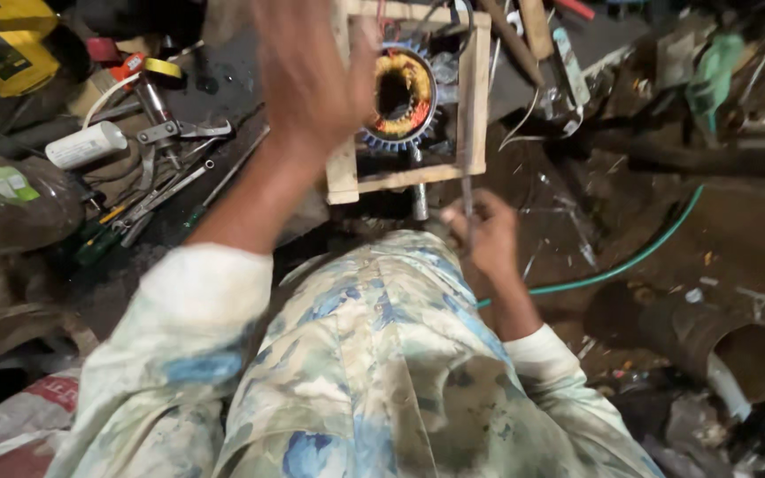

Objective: The person uses shears and pliers to cut and adjust wires on a circular electrical component mounted in a wooden frame. They repeatedly trim wire ends and reposition the component while working at a cluttered workbench.

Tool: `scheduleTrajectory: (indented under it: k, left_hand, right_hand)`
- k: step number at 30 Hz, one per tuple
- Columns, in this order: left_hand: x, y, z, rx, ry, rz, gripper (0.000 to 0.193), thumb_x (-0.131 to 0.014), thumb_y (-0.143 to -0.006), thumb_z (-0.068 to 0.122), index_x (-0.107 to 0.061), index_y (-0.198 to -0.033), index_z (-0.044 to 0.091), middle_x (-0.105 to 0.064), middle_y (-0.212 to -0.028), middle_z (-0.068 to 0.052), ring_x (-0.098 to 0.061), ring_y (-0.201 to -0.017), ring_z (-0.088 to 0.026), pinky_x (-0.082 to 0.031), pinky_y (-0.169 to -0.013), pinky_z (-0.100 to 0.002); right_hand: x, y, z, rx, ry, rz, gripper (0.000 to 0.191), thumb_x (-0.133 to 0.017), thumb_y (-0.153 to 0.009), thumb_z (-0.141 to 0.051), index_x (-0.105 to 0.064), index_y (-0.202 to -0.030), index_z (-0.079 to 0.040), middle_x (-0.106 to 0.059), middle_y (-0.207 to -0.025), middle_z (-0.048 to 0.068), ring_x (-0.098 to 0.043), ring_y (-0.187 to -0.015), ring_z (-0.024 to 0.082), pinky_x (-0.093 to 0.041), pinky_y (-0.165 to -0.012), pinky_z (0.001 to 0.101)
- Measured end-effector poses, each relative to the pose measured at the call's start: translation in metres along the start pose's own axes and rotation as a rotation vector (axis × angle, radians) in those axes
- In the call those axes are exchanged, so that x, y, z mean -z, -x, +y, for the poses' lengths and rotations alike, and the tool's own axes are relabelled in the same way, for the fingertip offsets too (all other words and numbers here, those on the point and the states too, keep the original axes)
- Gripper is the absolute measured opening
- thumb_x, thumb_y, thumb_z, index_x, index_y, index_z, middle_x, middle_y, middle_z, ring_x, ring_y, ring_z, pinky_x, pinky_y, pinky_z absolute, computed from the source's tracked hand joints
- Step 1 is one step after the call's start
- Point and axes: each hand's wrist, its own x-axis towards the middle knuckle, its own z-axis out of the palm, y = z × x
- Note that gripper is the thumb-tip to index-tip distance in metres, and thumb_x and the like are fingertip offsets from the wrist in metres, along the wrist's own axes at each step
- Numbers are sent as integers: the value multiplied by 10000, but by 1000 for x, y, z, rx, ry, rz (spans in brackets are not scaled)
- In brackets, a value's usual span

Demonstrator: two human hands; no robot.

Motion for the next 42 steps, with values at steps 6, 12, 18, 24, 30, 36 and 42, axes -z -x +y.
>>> scheduleTrajectory:
  k: [6,12,18,24,30,36,42]
  left_hand:
    - [43,46,99,404,654,-673,358,-586,-1027,222,-550,-1274,-35,-649,-1138,-231,-660,-1069,-380,-524,-973,-462]
    - [-21,84,96,657,364,-519,698,-666,-998,232,-322,-1485,-131,-515,-1359,-388,-537,-1245,-522,-449,-1061,-526]
    - [-51,71,109,873,62,-431,894,-738,-905,263,-244,-1524,-153,-520,-1258,-364,-593,-1079,-521,-511,-919,-525]
    - [-72,51,124,909,-219,-403,889,-766,-903,349,-303,-1513,-103,-555,-1162,-275,-672,-867,-438,-566,-703,-491]
    - [-85,46,126,926,-352,-438,851,-759,-902,372,-346,-1539,-15,-581,-1066,-230,-688,-767,-401,-563,-611,-478]
    - [-97,46,124,913,-546,-513,741,-716,-943,387,-397,-1520,51,-605,-1029,-221,-688,-676,-371,-559,-574,-479]
    - [-97,46,121,881,-583,-477,604,-682,-973,346,-467,-1474,88,-604,-1008,-175,-706,-752,-347,-566,-593,-464]
  right_hand:
    - [70,-82,-54,399,779,282,410,-931,-871,-281,-682,-903,43,-640,-723,197,-586,-634,363,-509,-630,447]
    - [86,-179,-107,493,1070,314,384,-893,-820,-249,-687,-971,39,-690,-855,301,-650,-836,527,-506,-734,576]
    - [98,-243,-129,617,986,96,390,-826,-832,-200,-682,-1137,-4,-715,-998,272,-660,-939,492,-516,-801,551]
    - [117,-274,-131,560,1204,-104,350,-788,-834,-172,-664,-1126,-24,-642,-1173,252,-603,-1090,464,-488,-898,539]
    - [131,-280,-123,785,1197,-236,439,-863,-807,-246,-655,-1111,-6,-609,-1173,248,-582,-1086,456,-490,-895,522]
    - [140,-272,-122,880,1087,-357,432,-856,-855,-254,-668,-1166,-21,-622,-1242,215,-595,-1119,426,-504,-919,501]
    - [125,-228,-141,1017,904,-545,388,-827,-895,-242,-669,-1189,-45,-658,-1219,144,-662,-1025,390,-553,-840,453]
